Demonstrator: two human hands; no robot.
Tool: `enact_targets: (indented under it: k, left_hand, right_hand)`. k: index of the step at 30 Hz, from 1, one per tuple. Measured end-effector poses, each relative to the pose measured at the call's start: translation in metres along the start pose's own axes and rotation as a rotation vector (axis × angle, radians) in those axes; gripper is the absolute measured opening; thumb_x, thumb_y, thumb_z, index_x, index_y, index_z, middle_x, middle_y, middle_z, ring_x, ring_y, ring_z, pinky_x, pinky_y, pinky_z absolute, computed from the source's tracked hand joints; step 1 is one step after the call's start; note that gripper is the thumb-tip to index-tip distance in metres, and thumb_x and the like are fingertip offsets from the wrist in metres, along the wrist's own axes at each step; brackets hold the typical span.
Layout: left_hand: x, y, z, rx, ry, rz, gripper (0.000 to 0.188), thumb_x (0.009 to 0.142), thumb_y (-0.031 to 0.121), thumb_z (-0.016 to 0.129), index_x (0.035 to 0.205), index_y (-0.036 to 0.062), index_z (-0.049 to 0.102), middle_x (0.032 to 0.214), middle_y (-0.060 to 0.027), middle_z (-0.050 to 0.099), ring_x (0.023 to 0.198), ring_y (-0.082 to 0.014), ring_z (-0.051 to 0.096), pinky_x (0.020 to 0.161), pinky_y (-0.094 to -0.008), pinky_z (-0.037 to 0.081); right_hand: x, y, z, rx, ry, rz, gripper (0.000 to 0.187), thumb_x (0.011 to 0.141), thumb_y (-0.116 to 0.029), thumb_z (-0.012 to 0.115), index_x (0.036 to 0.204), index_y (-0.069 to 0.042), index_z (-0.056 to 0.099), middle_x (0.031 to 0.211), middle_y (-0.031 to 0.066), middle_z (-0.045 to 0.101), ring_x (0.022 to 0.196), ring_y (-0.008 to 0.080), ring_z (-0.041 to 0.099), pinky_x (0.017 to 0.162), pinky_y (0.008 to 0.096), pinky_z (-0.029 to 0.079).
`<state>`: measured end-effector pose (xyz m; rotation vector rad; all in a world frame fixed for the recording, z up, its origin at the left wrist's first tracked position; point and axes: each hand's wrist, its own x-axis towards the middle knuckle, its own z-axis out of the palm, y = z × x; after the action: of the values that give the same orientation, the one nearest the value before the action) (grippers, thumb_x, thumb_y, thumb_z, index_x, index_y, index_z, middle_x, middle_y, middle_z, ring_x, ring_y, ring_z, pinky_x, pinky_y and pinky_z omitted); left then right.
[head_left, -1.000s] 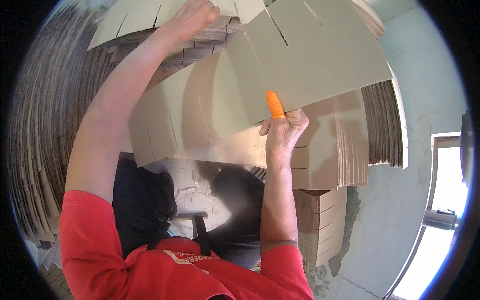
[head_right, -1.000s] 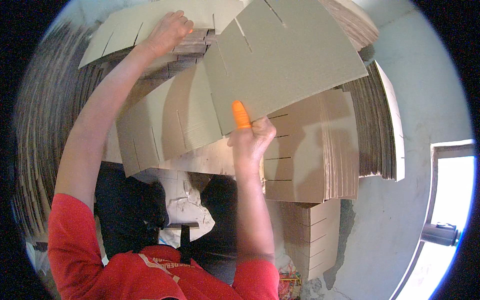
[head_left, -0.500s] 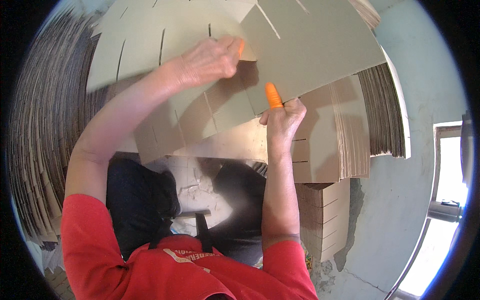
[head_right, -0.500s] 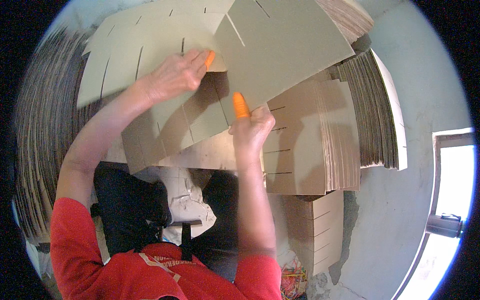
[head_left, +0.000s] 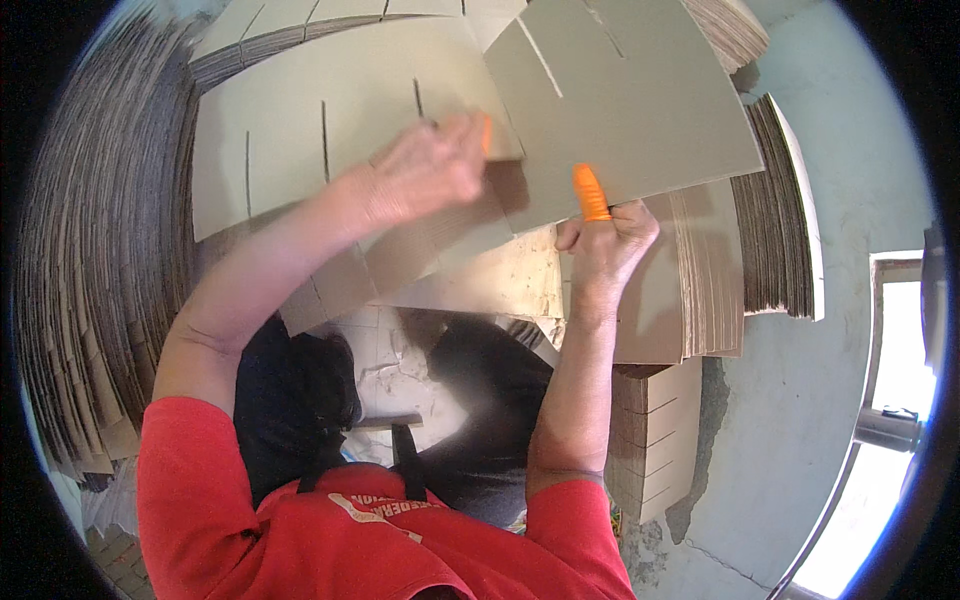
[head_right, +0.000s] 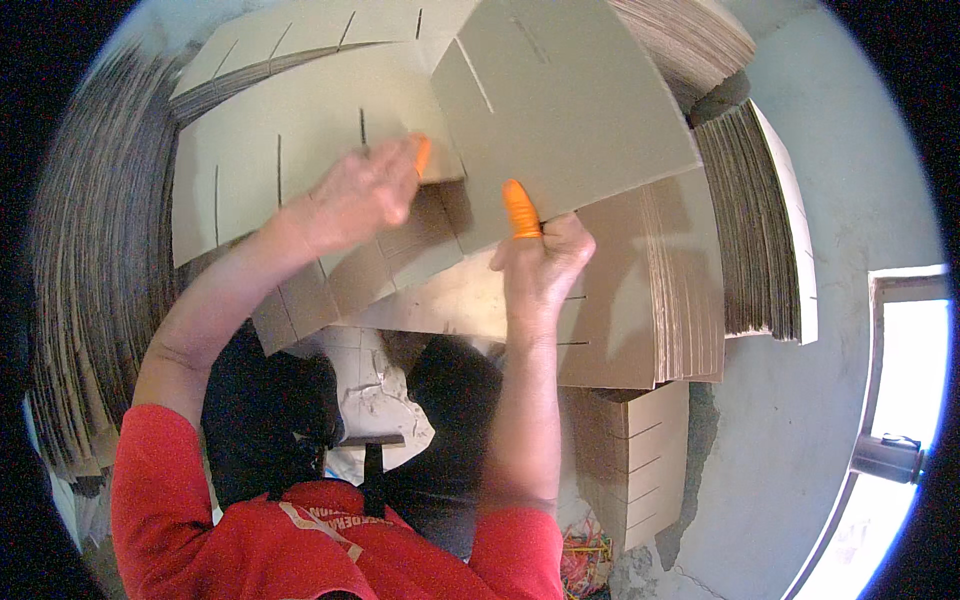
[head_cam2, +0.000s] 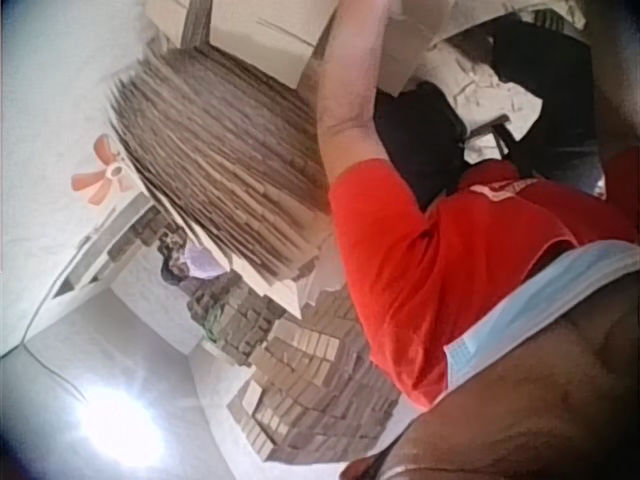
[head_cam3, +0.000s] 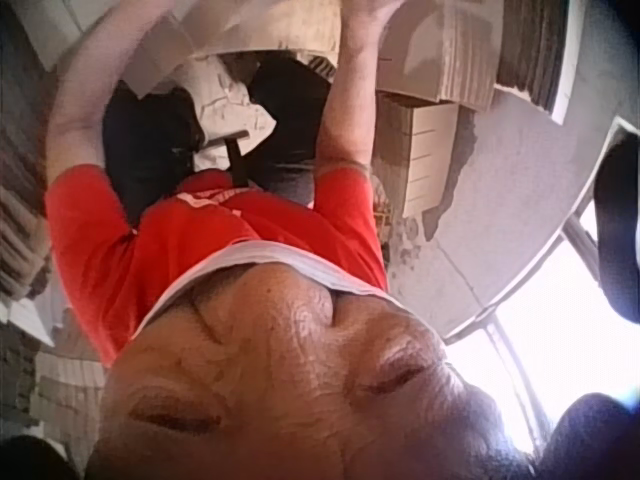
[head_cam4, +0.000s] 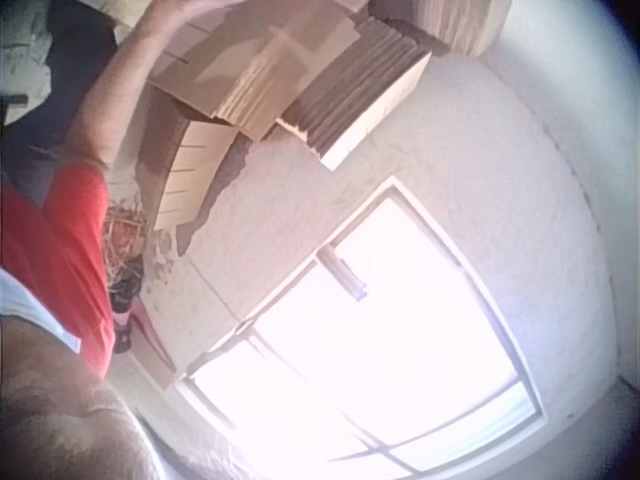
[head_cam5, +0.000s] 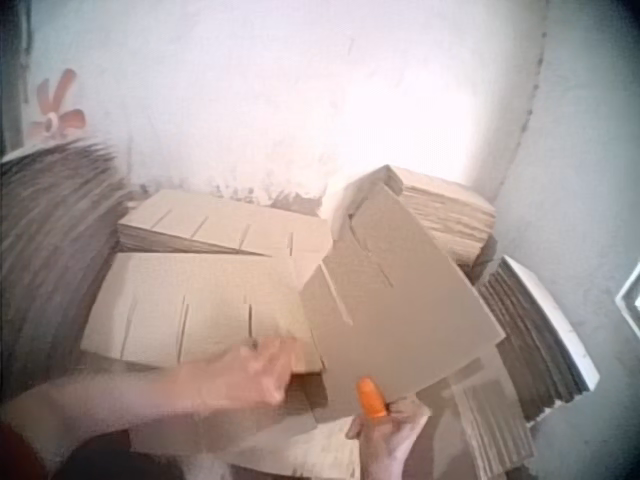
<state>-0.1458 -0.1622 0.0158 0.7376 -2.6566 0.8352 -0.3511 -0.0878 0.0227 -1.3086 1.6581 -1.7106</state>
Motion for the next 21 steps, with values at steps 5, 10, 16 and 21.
enact_targets:
  k: [5,10,16,21]
  left_hand:
    - [-0.011,0.049,-0.024,-0.361,-0.019,-0.023,0.046,0.075,0.024,0.072,0.107,-0.008,0.066,0.111,-0.0207,0.065,0.093,-0.0265,0.061,0.07,-0.0333,0.058]
    - [0.009,-0.032,0.001,-0.511,0.267,-0.353,0.067,0.082,0.044,0.072,0.128,-0.002,0.056,0.119,-0.0162,0.064,0.109,-0.0319,0.058,0.091,-0.042,0.051]
    - [-0.007,-0.169,0.107,0.147,0.076,-0.425,0.042,0.085,0.014,0.068,0.123,-0.0009,0.055,0.119,-0.016,0.058,0.113,-0.0322,0.054,0.099,-0.0432,0.044]
    - [0.009,-0.175,0.115,0.008,-0.05,-0.322,0.017,0.085,0.008,0.064,0.099,0.0004,0.059,0.11,-0.0111,0.06,0.099,-0.03,0.057,0.089,-0.0427,0.048]
  right_hand:
    - [-0.004,0.014,0.02,-0.03,0.03,-0.033,0.012,0.06,0.016,0.05,0.063,0.004,0.051,0.062,0.0037,0.053,0.06,0.0094,0.046,0.05,0.028,0.04]
    - [-0.007,0.022,0.01,-0.017,-0.01,0.02,0.014,0.059,0.018,0.049,0.065,0.007,0.054,0.067,0.0049,0.053,0.063,0.0097,0.045,0.05,0.0279,0.039]
    - [-0.013,0.018,0.031,-0.001,-0.091,0.04,0.013,0.057,0.018,0.048,0.063,0.007,0.052,0.065,0.0059,0.051,0.056,0.0133,0.046,0.047,0.0293,0.039]
    - [-0.013,0.042,0.028,-0.184,-0.126,-0.118,0.031,0.073,0.015,0.038,0.085,0.006,0.065,0.057,0.0048,0.053,0.037,0.0094,0.047,0.035,0.0247,0.036]
